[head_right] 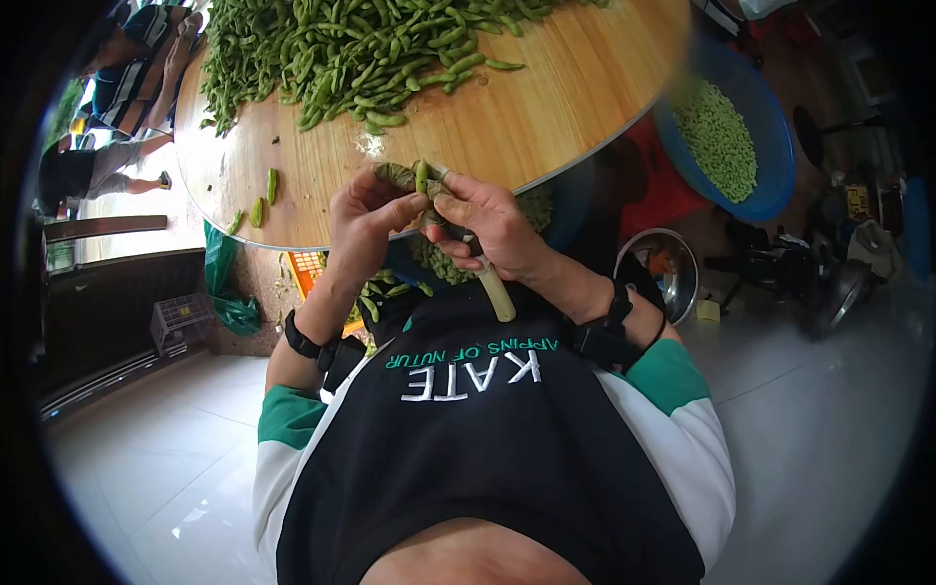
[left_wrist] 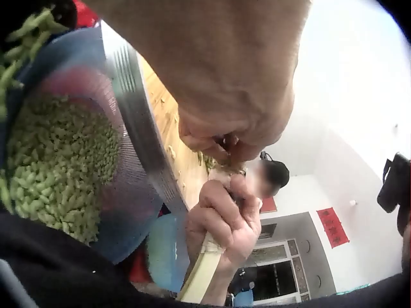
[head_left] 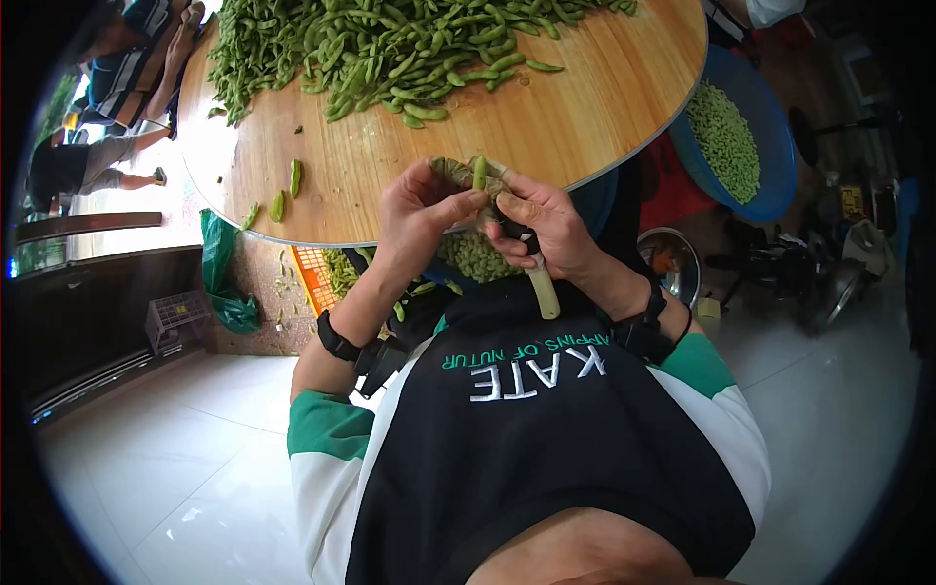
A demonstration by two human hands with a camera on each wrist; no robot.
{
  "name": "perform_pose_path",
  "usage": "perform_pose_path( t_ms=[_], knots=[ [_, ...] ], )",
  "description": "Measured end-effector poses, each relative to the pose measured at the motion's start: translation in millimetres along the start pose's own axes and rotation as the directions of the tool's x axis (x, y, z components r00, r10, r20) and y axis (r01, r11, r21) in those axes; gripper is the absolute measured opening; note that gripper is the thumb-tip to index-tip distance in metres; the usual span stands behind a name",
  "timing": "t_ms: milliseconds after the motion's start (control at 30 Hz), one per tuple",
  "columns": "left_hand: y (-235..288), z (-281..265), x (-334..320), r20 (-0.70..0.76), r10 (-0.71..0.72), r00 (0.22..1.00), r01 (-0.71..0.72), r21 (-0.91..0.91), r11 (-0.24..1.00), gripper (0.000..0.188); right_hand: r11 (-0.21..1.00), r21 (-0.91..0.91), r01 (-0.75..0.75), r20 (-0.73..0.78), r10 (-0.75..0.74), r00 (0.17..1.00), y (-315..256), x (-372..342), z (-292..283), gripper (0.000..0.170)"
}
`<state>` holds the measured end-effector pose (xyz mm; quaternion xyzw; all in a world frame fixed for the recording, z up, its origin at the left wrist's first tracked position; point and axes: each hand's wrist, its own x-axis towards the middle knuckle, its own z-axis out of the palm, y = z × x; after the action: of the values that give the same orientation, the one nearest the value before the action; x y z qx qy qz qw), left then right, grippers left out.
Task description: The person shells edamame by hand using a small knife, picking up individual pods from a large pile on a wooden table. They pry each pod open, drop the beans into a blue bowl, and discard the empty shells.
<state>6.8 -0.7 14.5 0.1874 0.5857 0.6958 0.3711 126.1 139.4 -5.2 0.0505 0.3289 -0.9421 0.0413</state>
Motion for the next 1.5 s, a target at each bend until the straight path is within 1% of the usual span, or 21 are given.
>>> perform_pose_path(
  t_ms=[167, 267, 333, 667, 767, 833, 867, 933, 1067, 1100, 1133, 1167, 1200, 1233, 1267, 1300, 1367, 1400, 1433, 1467, 1500],
  knots=[
    [-6.6, -5.0, -0.3, 0.018, -0.114, 0.993, 0.115, -0.191, 0.975, 0.012, 1.000, 0.010, 0.005, 0.009, -0.006, 1.000, 2.8, 1.6, -1.2, 0.042],
    [-6.5, -4.8, -0.1, 0.006, -0.079, 0.997, 0.079, -0.143, 0.987, 0.013, 1.000, 0.018, 0.004, 0.016, -0.004, 1.000, 2.8, -0.1, -1.2, 0.042],
    [-9.6, -7.8, -0.1, 0.001, -0.036, 0.999, 0.036, 0.008, 0.999, 0.014, 1.000, 0.021, 0.002, 0.020, -0.002, 1.000, 3.3, -0.4, -1.5, 0.042],
    [-7.6, -4.6, -2.0, 0.014, 0.086, 0.996, -0.087, 0.140, 0.986, 0.017, 0.999, -0.026, 0.023, -0.029, -0.023, 0.999, 4.9, -2.4, 2.6, 0.032],
    [-8.1, -6.5, 1.3, 0.047, 0.081, 0.996, -0.085, 0.095, 0.992, 0.015, 0.998, -0.044, 0.043, -0.061, -0.046, 0.997, 1.8, -3.2, 5.8, 0.026],
    [-9.5, -13.1, 7.4, 0.197, -0.078, 0.977, 0.120, -0.211, 0.970, 0.013, 0.998, -0.036, 0.051, -0.051, -0.053, 0.997, 0.0, -4.3, 4.3, 0.026],
    [-10.6, -13.9, 8.0, 0.195, -0.076, 0.978, 0.117, -0.210, 0.971, 0.013, 0.999, 0.008, 0.033, -0.026, -0.033, 0.999, -0.7, -5.3, 2.2, 0.026],
    [-12.6, -13.3, 9.2, 0.336, -0.128, 0.933, 0.283, -0.469, 0.837, 0.012, 0.999, 0.052, 0.014, -0.001, -0.014, 1.000, -1.5, -7.0, -3.3, 0.026],
    [-10.7, -7.9, 11.7, 0.325, -0.152, 0.933, 0.296, -0.456, 0.839, 0.012, 0.995, 0.096, 0.001, 0.016, -0.003, 1.000, -6.1, -6.9, -3.7, 0.029],
    [-11.5, -6.1, 11.9, 0.216, -0.043, 0.975, 0.096, -0.244, 0.965, 0.012, 0.993, 0.117, 0.014, -0.022, -0.012, 1.000, -7.7, -6.8, -1.8, 0.029],
    [-10.3, -2.8, 12.0, 0.135, 0.095, 0.986, -0.097, 0.007, 0.995, 0.012, 0.993, 0.115, 0.011, -0.020, -0.009, 1.000, -7.9, -6.5, -2.5, 0.029],
    [-7.4, 2.4, 7.6, 0.093, 0.187, 0.978, -0.203, 0.209, 0.957, 0.013, 0.993, 0.118, -0.010, -0.032, 0.014, 0.999, -7.9, -6.2, -3.8, 0.032],
    [-2.7, 2.8, 7.5, 0.092, 0.186, 0.978, -0.202, 0.210, 0.957, 0.013, 0.992, 0.123, -0.031, -0.046, 0.037, 0.998, -7.4, -6.4, -4.5, 0.035],
    [1.0, 2.4, 8.2, 0.154, 0.350, 0.924, -0.379, 0.479, 0.792, 0.013, 0.992, 0.123, -0.032, -0.046, 0.038, 0.998, -7.5, -6.5, -4.3, 0.035],
    [3.7, 1.6, 8.1, 0.259, 0.474, 0.842, -0.505, 0.687, 0.523, 0.013, 0.984, 0.173, -0.048, -0.031, 0.054, 0.998, -8.0, -6.4, -3.8, 0.032],
    [6.1, -0.2, 6.8, 0.255, 0.473, 0.843, -0.502, 0.688, 0.523, 0.013, 0.973, 0.223, -0.065, -0.014, 0.070, 0.997, -8.0, -6.1, -3.3, 0.028],
    [10.2, -3.5, 5.3, 0.371, 0.521, 0.769, -0.578, 0.752, 0.317, 0.012, 0.965, 0.251, -0.079, -0.002, 0.082, 0.997, -8.2, -5.2, -4.5, 0.028],
    [10.6, -3.3, 5.1, 0.371, 0.523, 0.767, -0.578, 0.752, 0.315, 0.012, 0.957, 0.276, -0.088, 0.006, 0.090, 0.996, -9.1, -4.6, -5.1, 0.029],
    [10.3, -2.3, 4.3, 0.218, 0.380, 0.899, -0.433, 0.575, 0.694, 0.011, 0.957, 0.275, -0.089, 0.007, 0.090, 0.996, -9.7, -4.5, -5.1, 0.029],
    [9.6, -1.2, 3.3, 0.129, 0.162, 0.978, -0.193, 0.289, 0.938, 0.009, 0.960, 0.264, -0.087, -0.001, 0.091, 0.996, -9.5, -5.2, -4.8, 0.029],
    [8.8, -0.1, 3.6, 0.129, 0.161, 0.979, -0.192, 0.289, 0.938, 0.009, 0.964, 0.252, -0.087, -0.009, 0.092, 0.996, -9.4, -5.8, -4.9, 0.029]
  ],
)
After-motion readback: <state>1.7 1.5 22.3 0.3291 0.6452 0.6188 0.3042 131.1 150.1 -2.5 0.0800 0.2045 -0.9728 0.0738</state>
